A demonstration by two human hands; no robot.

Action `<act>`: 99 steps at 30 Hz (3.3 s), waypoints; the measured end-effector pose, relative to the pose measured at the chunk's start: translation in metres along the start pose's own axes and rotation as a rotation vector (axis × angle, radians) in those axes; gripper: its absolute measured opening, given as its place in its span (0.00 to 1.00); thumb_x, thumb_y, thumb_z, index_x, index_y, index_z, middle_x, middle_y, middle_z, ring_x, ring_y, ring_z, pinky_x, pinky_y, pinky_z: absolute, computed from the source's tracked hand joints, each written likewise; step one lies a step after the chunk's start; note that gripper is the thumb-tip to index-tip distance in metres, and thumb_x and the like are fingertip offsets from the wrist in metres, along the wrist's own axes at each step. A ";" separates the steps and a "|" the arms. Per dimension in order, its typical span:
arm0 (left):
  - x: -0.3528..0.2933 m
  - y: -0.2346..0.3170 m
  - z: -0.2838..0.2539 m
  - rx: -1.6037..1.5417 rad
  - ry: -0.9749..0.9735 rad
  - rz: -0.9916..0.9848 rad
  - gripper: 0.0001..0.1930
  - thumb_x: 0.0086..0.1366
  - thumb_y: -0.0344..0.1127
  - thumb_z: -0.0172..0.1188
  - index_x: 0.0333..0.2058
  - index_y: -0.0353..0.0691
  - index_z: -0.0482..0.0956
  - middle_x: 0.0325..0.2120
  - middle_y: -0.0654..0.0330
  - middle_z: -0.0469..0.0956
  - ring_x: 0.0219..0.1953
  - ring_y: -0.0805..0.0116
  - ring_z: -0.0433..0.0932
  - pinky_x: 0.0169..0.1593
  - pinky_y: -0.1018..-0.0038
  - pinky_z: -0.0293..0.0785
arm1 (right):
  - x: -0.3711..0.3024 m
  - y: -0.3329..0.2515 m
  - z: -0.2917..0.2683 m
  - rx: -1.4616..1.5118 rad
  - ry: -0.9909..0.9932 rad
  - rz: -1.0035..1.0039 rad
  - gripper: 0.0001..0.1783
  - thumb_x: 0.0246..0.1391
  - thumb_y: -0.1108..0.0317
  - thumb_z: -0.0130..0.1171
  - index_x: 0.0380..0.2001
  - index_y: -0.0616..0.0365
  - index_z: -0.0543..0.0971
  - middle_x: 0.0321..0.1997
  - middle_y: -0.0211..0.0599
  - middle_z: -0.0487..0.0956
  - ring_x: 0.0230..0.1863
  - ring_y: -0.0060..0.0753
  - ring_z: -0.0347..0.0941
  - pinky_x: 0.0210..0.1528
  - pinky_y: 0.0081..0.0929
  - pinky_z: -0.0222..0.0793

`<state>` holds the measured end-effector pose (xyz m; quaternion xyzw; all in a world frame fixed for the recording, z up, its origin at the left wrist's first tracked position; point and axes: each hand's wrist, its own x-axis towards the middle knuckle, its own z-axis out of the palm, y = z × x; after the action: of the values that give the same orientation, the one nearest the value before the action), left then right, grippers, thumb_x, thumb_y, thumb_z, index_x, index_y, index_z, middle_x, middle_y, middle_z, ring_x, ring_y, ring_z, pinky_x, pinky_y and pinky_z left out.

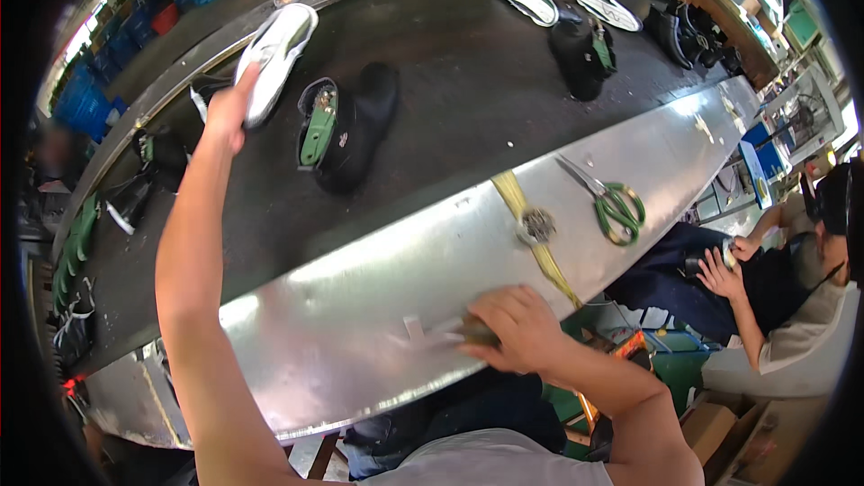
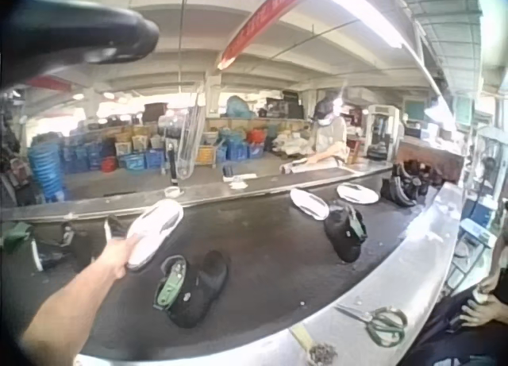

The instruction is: Manually lasting shoes by pulling the upper over the last using pliers and checking for alignment on a conveyor belt assembly line.

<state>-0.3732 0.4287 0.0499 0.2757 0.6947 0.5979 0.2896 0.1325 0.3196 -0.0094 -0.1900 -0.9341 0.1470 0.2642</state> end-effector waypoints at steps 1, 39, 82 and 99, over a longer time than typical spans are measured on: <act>-0.046 0.000 -0.004 -0.017 0.031 0.038 0.33 0.64 0.53 0.64 0.51 0.23 0.75 0.46 0.53 0.80 0.45 0.69 0.78 0.48 0.71 0.72 | -0.002 0.000 0.000 -0.009 0.018 0.018 0.29 0.43 0.49 0.71 0.43 0.58 0.77 0.41 0.39 0.78 0.42 0.45 0.75 0.44 0.39 0.68; -0.588 -0.192 0.045 -0.197 -0.716 -0.068 0.28 0.71 0.33 0.53 0.68 0.42 0.57 0.57 0.55 0.70 0.56 0.70 0.69 0.62 0.72 0.64 | -0.296 -0.181 -0.015 0.693 -0.501 0.708 0.15 0.63 0.65 0.56 0.48 0.62 0.75 0.28 0.32 0.79 0.32 0.23 0.75 0.37 0.24 0.71; -0.603 -0.174 0.017 -0.095 -0.522 -0.136 0.33 0.66 0.30 0.60 0.68 0.38 0.58 0.63 0.48 0.67 0.66 0.60 0.64 0.67 0.70 0.58 | -0.234 -0.175 0.003 0.426 -0.508 0.558 0.20 0.69 0.56 0.46 0.43 0.65 0.75 0.28 0.38 0.79 0.29 0.29 0.76 0.36 0.30 0.71; -0.614 -0.087 0.012 0.625 -0.682 0.439 0.39 0.50 0.29 0.69 0.61 0.39 0.62 0.48 0.46 0.79 0.49 0.47 0.80 0.51 0.61 0.77 | -0.350 -0.119 0.036 1.402 0.143 1.317 0.27 0.69 0.44 0.42 0.46 0.60 0.71 0.34 0.35 0.75 0.30 0.30 0.74 0.29 0.31 0.72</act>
<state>0.0505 -0.0226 0.0070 0.6680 0.6321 0.2842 0.2710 0.3555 0.0564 -0.1468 -0.4833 -0.3219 0.7784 0.2385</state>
